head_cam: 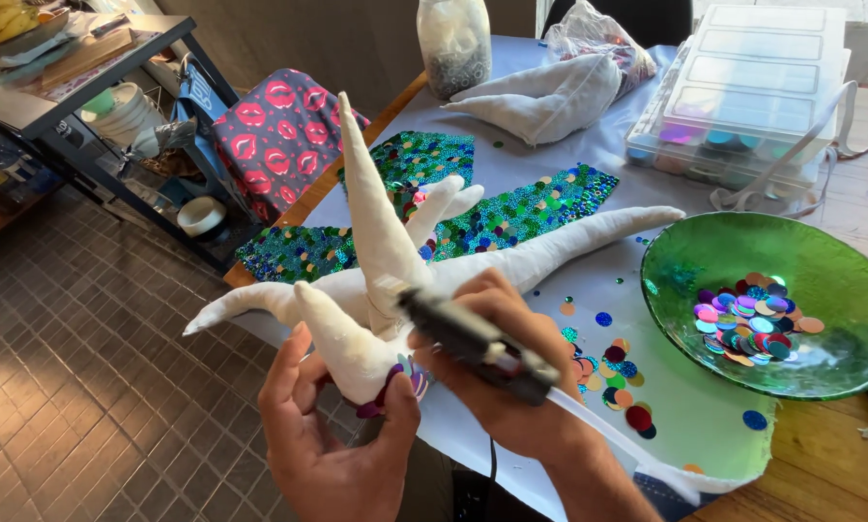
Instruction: Decorating a white stuffed fabric object with colorful sequins using a hot glue gun
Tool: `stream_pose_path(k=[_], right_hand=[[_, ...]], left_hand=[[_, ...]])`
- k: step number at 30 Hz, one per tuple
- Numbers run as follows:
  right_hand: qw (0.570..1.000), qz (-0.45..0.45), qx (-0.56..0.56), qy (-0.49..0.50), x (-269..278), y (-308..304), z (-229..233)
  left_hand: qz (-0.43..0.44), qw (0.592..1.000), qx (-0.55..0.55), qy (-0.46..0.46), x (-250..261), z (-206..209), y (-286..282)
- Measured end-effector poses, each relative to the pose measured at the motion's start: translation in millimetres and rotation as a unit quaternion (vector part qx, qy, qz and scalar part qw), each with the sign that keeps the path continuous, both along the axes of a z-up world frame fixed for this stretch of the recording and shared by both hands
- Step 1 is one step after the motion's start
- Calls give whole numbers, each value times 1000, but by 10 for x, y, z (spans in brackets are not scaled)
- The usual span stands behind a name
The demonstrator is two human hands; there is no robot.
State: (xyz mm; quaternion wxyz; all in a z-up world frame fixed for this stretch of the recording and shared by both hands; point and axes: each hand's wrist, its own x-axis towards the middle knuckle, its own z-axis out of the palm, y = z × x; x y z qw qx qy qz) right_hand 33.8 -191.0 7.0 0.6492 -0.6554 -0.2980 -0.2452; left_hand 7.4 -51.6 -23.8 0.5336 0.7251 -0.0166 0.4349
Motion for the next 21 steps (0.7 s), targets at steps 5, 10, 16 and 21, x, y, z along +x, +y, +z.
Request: stream_pose_path(k=[5,10,16,21], right_hand=[[985,-78,152,-13,-152,83,-92],[985,-75,154,3,-284,134,-192],[985,-45,154,63,-348,182,-273],[966,-95,238,32,-409,369,-183]], left_hand=[[47,999,-23,4,37,42,-93],[39,998,-48,-13,79,98,-137],[-13,999,-46,0,21,146,-130],[-72,997,-42,1,-47,119,-49]])
